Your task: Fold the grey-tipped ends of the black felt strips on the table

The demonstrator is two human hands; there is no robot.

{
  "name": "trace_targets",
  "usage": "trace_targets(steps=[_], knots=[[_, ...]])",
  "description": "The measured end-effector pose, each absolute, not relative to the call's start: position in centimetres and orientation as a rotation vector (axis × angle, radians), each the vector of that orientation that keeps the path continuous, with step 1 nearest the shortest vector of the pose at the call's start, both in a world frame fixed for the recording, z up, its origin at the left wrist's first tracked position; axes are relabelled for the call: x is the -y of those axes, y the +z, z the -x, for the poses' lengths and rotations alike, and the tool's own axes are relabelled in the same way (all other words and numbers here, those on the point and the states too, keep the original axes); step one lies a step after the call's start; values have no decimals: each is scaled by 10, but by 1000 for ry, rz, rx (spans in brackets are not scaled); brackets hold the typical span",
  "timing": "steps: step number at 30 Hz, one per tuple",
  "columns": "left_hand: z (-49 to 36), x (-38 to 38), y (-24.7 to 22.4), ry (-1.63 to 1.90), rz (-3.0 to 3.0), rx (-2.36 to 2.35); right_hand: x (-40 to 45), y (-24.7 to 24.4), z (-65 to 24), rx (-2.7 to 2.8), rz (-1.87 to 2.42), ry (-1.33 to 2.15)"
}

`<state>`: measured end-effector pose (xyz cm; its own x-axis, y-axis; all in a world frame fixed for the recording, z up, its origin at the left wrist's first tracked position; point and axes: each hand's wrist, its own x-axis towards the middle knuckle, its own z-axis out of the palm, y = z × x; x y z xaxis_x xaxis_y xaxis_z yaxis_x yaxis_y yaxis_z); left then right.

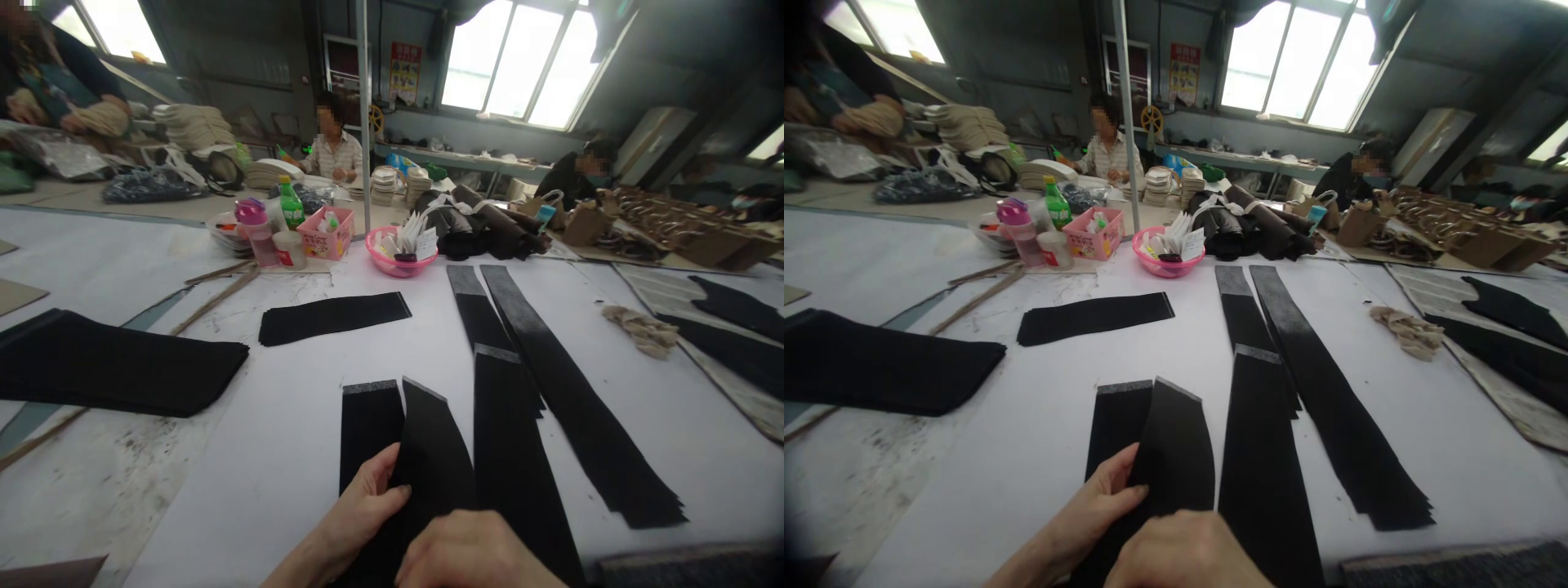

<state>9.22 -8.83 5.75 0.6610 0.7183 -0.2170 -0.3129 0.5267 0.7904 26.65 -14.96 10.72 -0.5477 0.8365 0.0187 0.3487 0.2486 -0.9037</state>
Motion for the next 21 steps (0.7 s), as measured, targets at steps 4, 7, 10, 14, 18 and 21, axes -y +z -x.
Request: trace_targets(steps=[4,7,10,14,18,21], knots=[[-73,102,60,697,-852,-640,142,85,-307,1156,1683,913],[-67,111,59,725,-849,-640,135,60,-310,811,1572,1277],[-67,117,47,742,-876,-662,119,53,-293,724,1315,1587],[-65,127,22,714,-884,-672,86,50,-270,661,1252,1493],[-49,122,12,645,-864,-766,67,38,-255,719,1203,1599],[-35,98,17,671,-879,-952,67,32,-243,797,1143,1760]])
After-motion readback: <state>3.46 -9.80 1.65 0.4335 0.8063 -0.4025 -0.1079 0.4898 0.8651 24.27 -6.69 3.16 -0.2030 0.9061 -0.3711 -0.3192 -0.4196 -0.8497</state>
